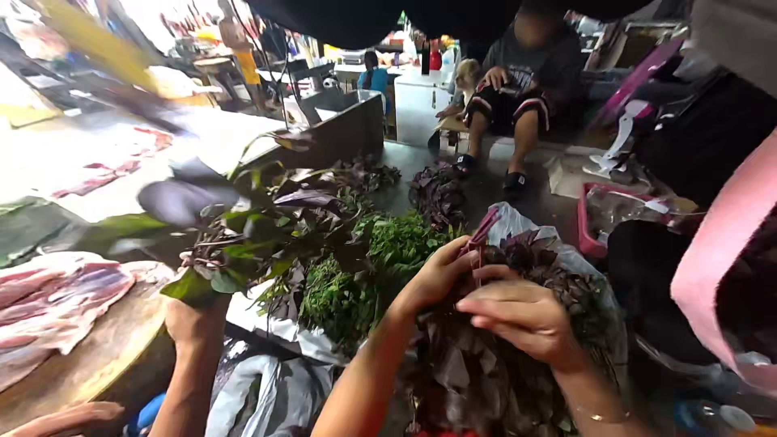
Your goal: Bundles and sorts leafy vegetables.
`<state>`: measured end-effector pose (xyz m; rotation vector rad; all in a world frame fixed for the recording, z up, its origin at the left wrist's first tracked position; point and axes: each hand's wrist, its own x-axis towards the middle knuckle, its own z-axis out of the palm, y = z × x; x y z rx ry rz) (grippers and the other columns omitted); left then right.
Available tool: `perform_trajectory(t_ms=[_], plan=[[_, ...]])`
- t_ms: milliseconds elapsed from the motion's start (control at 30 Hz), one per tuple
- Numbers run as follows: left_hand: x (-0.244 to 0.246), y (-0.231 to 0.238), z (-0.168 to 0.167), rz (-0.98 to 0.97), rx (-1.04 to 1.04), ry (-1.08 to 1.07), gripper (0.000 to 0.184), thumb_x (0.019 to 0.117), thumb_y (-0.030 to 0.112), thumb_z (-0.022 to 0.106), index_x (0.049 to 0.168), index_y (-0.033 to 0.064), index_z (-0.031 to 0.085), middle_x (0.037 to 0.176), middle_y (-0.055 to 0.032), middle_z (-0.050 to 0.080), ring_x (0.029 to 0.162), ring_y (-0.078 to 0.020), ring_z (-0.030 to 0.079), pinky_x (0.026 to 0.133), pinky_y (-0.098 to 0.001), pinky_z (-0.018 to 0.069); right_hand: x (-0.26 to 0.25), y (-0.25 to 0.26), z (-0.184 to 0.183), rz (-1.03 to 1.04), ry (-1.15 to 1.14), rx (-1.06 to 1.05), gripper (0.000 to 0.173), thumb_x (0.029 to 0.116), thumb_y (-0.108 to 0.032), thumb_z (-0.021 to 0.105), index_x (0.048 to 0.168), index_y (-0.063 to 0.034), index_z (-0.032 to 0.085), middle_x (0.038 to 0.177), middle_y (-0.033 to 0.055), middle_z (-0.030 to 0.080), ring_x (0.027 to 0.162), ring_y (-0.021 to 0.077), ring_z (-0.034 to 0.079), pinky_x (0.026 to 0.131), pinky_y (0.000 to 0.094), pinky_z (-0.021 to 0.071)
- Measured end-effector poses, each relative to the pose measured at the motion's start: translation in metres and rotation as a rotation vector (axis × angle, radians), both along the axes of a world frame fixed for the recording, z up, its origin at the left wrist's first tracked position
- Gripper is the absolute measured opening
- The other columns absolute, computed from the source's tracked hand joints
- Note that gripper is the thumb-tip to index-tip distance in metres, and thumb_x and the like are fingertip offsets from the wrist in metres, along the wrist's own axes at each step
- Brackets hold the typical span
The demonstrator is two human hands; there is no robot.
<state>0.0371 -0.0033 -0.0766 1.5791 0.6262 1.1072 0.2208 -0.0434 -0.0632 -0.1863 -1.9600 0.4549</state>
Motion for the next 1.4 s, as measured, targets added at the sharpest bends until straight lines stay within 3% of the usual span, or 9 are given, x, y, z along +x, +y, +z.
perform_trajectory(t_ms=[100,200,467,533,700,800,1100,1233,1400], plan=[[0.007,-0.014,0.007,-0.022,0.0,-0.172,0.027,0.107,0.023,0.044,0.125,0.0035,0.051,0.074,0.0061,0.058,0.059,-0.0037,0.056,0.056,-0.0216,0.0507,-0.003,0.01,-0.019,0.075,0.696,-0.588,0.038,0.0968,-0.042,0.065,0.122,-0.0146,0.073,0.116,-0.0004,0.076,0.112,0.0132,0.07,0.103,0.0317,0.0547],[0.015,-0.017,0.008,-0.089,0.051,0.105,0.031,0.1079,0.022,0.045,0.127,-0.0005,0.054,0.075,0.003,0.057,0.059,-0.0034,0.054,0.055,-0.0208,0.0488,0.02,0.054,-0.032,0.173,0.596,-0.854,0.078,0.0803,-0.066,0.073,0.132,-0.009,0.063,0.119,0.0039,0.072,0.111,0.0181,0.069,0.1,0.0385,0.0556],[0.022,-0.001,-0.011,-0.082,-0.043,0.283,0.03,0.1047,0.016,0.048,0.126,-0.001,0.06,0.097,-0.0017,0.067,0.081,-0.0015,0.063,0.077,-0.0237,0.055,0.028,0.024,0.018,-0.283,-0.521,0.202,0.026,0.1009,-0.031,0.062,0.099,-0.0116,0.08,0.092,0.0025,0.078,0.092,0.0157,0.072,0.103,0.0471,0.0483],[0.02,-0.003,-0.011,0.031,-0.044,0.153,0.033,0.1074,0.015,0.044,0.132,-0.0035,0.055,0.108,-0.0045,0.066,0.094,-0.0022,0.064,0.09,-0.0254,0.0544,0.014,0.002,-0.002,-0.272,-0.295,0.248,0.021,0.1028,-0.025,0.063,0.105,-0.0109,0.079,0.099,0.0035,0.077,0.099,0.0152,0.071,0.107,0.0412,0.0469],[0.03,-0.027,-0.003,0.157,-0.021,-0.14,0.023,0.1078,0.017,0.041,0.122,0.0014,0.051,0.073,0.0035,0.056,0.057,-0.0051,0.054,0.054,-0.0216,0.0501,-0.005,0.003,-0.028,0.102,0.793,-0.664,0.033,0.0983,-0.031,0.066,0.123,-0.0105,0.073,0.123,0.0057,0.074,0.117,0.0177,0.069,0.104,0.0336,0.0547],[0.031,-0.032,0.0,0.087,0.055,0.026,0.027,0.1079,0.018,0.044,0.125,-0.0003,0.053,0.075,0.0023,0.057,0.058,-0.0047,0.054,0.054,-0.0216,0.05,0.008,0.025,-0.024,0.158,0.792,-0.955,0.055,0.0933,-0.039,0.071,0.131,-0.0012,0.059,0.123,0.0088,0.072,0.111,0.0176,0.07,0.097,0.0338,0.0575],[0.024,-0.02,-0.003,-0.198,-0.027,0.456,0.032,0.1065,0.022,0.052,0.128,0.0003,0.059,0.085,-0.0001,0.066,0.07,-0.0044,0.064,0.068,-0.0244,0.0579,0.052,0.046,0.017,-0.184,-0.304,-0.55,0.009,0.0872,-0.009,0.072,0.091,-0.0022,0.076,0.085,0.0005,0.073,0.078,0.0015,0.066,0.075,0.0224,0.0569],[0.02,-0.023,-0.017,0.039,0.161,0.621,0.03,0.1036,0.025,0.057,0.119,0.002,0.069,0.105,-0.0078,0.072,0.095,-0.0114,0.069,0.091,-0.0348,0.057,0.033,0.025,-0.019,-0.63,-0.242,-0.172,0.009,0.0859,-0.016,0.077,0.086,-0.0075,0.077,0.1,0.0088,0.069,0.098,0.0211,0.066,0.088,0.0407,0.0562],[0.01,-0.039,-0.012,0.384,0.193,0.796,0.046,0.1012,0.022,0.046,0.143,0.0032,0.048,0.096,-0.0121,0.07,0.079,-0.0232,0.07,0.072,-0.0492,0.0593,0.015,-0.04,-0.09,-0.82,-0.046,-0.075,0.026,0.0994,-0.03,0.065,0.12,-0.0154,0.074,0.134,0.0122,0.065,0.135,0.029,0.054,0.114,0.05,0.0425]])
